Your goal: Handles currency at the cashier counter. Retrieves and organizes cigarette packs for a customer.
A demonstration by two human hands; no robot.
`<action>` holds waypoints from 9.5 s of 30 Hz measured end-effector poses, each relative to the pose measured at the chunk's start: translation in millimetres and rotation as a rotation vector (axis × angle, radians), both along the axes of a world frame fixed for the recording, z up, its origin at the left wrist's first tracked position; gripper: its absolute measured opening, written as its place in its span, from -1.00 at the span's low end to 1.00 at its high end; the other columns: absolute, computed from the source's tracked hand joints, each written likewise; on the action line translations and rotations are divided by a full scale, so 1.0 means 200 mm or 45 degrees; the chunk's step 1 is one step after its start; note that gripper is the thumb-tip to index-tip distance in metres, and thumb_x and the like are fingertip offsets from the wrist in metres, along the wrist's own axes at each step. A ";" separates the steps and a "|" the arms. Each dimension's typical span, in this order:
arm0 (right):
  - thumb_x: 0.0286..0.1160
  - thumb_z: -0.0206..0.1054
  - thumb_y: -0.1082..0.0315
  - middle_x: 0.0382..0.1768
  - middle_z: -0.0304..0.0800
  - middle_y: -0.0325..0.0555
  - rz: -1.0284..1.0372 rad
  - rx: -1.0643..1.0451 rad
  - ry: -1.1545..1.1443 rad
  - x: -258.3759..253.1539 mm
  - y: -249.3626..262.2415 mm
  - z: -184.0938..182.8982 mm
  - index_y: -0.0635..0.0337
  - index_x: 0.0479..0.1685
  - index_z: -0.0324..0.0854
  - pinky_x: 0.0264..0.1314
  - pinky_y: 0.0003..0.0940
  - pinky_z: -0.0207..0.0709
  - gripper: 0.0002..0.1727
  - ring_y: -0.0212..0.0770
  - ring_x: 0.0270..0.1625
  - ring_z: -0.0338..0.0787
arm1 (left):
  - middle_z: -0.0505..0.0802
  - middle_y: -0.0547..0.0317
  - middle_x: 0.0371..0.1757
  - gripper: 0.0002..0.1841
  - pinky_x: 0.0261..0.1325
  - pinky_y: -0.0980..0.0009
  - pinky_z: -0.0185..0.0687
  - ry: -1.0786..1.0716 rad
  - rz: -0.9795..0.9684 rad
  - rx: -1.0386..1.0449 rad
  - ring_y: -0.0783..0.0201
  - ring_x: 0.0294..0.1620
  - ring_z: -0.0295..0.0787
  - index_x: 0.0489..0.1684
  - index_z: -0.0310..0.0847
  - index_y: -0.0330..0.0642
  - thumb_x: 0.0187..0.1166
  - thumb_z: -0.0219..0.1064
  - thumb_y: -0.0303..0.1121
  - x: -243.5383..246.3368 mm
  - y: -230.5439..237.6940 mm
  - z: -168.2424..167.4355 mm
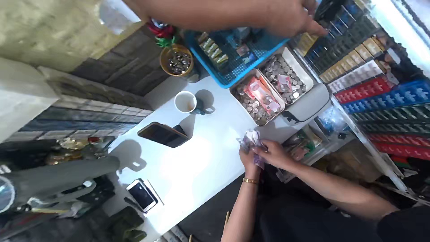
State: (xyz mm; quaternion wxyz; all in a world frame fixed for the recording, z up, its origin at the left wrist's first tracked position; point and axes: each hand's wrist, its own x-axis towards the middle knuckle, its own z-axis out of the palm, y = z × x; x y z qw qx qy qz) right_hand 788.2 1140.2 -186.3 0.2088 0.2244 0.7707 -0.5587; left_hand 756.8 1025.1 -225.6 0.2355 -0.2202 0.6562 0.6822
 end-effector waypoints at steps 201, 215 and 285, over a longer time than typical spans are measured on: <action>0.81 0.14 0.10 -0.47 0.73 -0.21 -0.130 0.684 1.006 0.46 0.16 0.98 0.21 -0.40 0.75 -0.24 -0.58 0.56 -0.53 -0.51 -0.32 0.69 | 0.83 0.32 -0.40 -0.84 0.15 0.34 0.65 0.324 -0.586 1.824 0.36 -0.17 0.79 -0.44 0.81 -0.03 0.51 0.49 -0.22 -0.11 0.06 1.01; 0.81 0.15 0.25 -0.42 0.80 -0.44 -0.571 0.201 0.990 0.46 0.14 0.99 0.09 -0.27 0.76 -0.20 -0.64 0.74 -0.69 -0.58 -0.30 0.82 | 0.90 -0.03 0.05 -0.58 -0.16 0.42 0.87 0.670 -0.906 0.784 0.34 -0.31 0.87 0.41 0.63 -0.38 0.56 0.31 -0.69 -0.05 0.08 1.07; 0.60 0.34 0.47 -0.26 0.89 -0.30 -1.006 -0.942 1.238 0.10 0.62 0.94 0.10 -0.18 0.84 -0.08 -0.48 0.78 -0.86 -0.47 -0.21 0.84 | 0.74 -0.10 0.44 -0.56 -0.05 0.57 0.78 1.788 -1.313 -0.350 0.43 -0.01 0.85 0.49 0.62 -0.30 0.61 0.30 -0.53 -0.18 0.46 1.43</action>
